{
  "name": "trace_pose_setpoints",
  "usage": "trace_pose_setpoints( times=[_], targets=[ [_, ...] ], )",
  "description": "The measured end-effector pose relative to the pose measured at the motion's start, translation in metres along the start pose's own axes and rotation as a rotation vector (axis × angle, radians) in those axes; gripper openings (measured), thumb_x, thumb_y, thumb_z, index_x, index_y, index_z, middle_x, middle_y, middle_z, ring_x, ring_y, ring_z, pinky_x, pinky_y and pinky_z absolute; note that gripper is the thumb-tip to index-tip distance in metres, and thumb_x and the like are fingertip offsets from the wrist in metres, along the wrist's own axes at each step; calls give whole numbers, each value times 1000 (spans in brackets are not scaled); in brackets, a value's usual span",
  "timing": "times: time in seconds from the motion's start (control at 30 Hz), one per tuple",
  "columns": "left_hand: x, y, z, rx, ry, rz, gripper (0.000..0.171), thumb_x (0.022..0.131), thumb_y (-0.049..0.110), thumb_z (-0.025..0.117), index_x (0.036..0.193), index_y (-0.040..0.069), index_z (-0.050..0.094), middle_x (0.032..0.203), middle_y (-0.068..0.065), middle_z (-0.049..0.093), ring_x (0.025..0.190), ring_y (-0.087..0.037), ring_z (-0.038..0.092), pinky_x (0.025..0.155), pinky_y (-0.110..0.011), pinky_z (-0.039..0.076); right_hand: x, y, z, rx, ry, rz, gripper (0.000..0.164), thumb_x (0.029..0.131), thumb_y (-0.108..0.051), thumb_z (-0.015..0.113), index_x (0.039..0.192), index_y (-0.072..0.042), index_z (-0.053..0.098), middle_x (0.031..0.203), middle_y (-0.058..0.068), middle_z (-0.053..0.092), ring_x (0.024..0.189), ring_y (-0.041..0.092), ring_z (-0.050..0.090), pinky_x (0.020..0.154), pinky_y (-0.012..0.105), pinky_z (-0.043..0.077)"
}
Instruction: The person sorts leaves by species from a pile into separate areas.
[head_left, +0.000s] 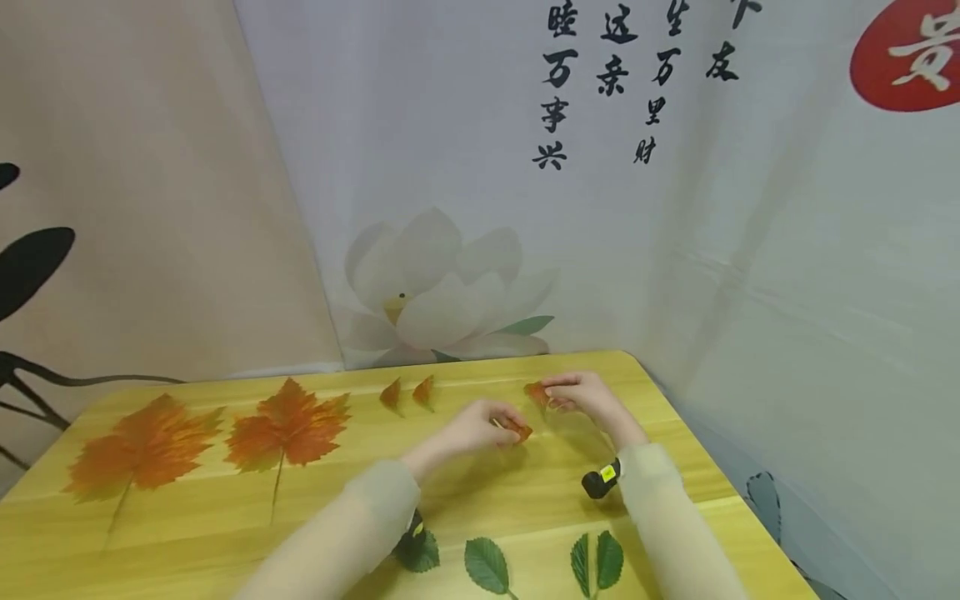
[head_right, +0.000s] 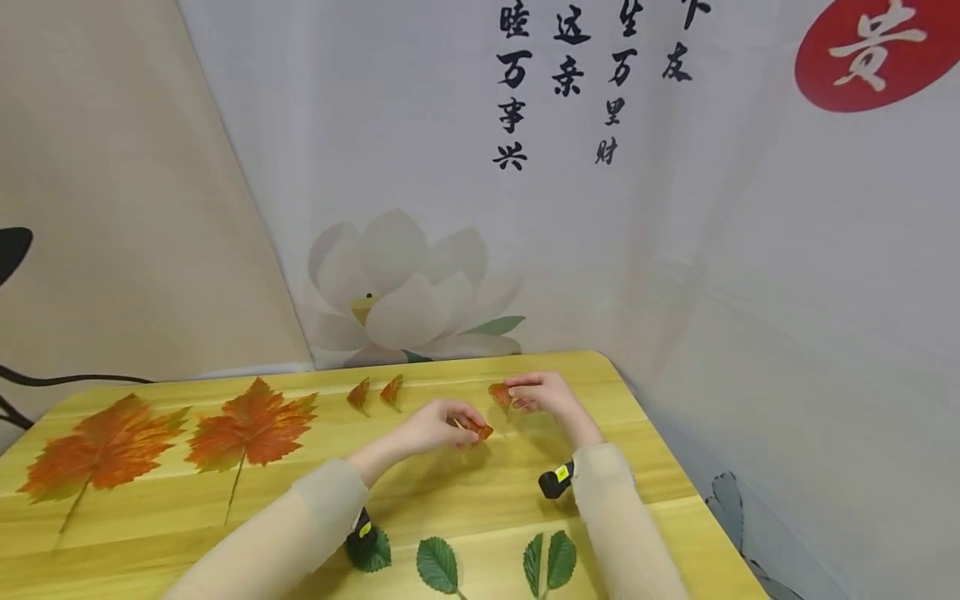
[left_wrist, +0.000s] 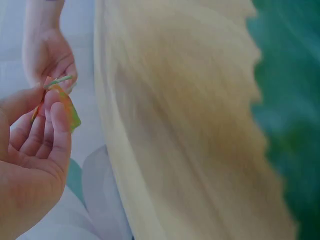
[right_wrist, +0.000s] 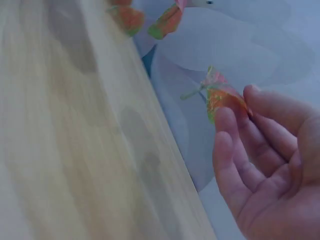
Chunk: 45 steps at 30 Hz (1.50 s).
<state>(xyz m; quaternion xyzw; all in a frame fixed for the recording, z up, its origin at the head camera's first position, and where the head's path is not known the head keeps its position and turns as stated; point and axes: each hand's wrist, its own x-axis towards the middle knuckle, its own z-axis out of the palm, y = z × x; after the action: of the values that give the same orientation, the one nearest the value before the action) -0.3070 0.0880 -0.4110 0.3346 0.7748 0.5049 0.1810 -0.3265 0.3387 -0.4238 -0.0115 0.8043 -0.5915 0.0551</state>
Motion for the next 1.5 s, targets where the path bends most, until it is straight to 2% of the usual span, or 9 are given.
trace_pose_setpoints(
  times=[0.2,0.37,0.5,0.63,0.77,0.87,1.1,1.27,1.5],
  targets=[
    [-5,-1,-12,41,-14,30,17,90,6,67,107,4,70,88,-3,67,71,-15,63,67,-41,56,-8,14,3,213,60,26,31,91,-6,67,118,8,65,95,5,69,75,15,65,75,33,56],
    [-7,-2,-15,33,-17,17,18,91,8,67,108,5,69,89,-3,66,73,-16,63,69,-42,57,-11,29,2,277,61,60,31,90,-3,66,118,9,64,91,5,69,72,14,65,69,29,56],
    [-7,-7,-17,22,-4,10,17,90,8,68,107,6,70,91,-2,67,75,-16,64,71,-42,57,-12,37,3,257,28,78,33,89,-4,68,119,8,64,85,6,69,70,15,65,65,29,56],
    [-3,-8,-21,-15,20,0,19,91,10,68,110,6,69,91,-2,66,75,-17,63,72,-44,56,-13,41,3,217,33,75,34,90,-5,67,120,9,63,92,7,69,73,15,64,64,27,55],
    [4,-4,-30,-59,69,-6,22,92,12,66,113,6,68,93,-4,65,77,-19,64,76,-48,55,-15,45,3,173,43,59,35,91,-7,67,121,10,62,96,8,70,75,16,64,63,27,55],
    [8,-3,-39,-44,112,-17,23,93,13,66,115,7,68,95,-5,65,80,-21,65,77,-47,55,-14,47,5,164,36,44,35,90,-8,67,119,10,63,94,9,70,76,17,65,64,27,55],
    [21,-17,-51,-74,254,-102,23,93,8,65,115,4,68,97,-8,66,83,-29,65,77,-43,55,-13,47,8,145,56,44,32,88,-6,69,116,8,66,92,12,70,75,17,66,62,27,55],
    [32,-29,-55,-128,374,-149,24,91,-1,64,114,-4,66,97,-15,67,79,-29,65,69,-35,56,-14,46,10,105,63,25,32,87,-7,70,115,7,67,95,14,71,76,18,67,63,29,56],
    [37,-39,-54,-48,415,-220,28,90,-4,63,118,-8,64,101,-18,68,84,-29,66,72,-38,57,-13,48,11,97,67,37,30,87,-5,70,114,6,68,98,12,71,75,17,65,62,28,55]
  ],
)
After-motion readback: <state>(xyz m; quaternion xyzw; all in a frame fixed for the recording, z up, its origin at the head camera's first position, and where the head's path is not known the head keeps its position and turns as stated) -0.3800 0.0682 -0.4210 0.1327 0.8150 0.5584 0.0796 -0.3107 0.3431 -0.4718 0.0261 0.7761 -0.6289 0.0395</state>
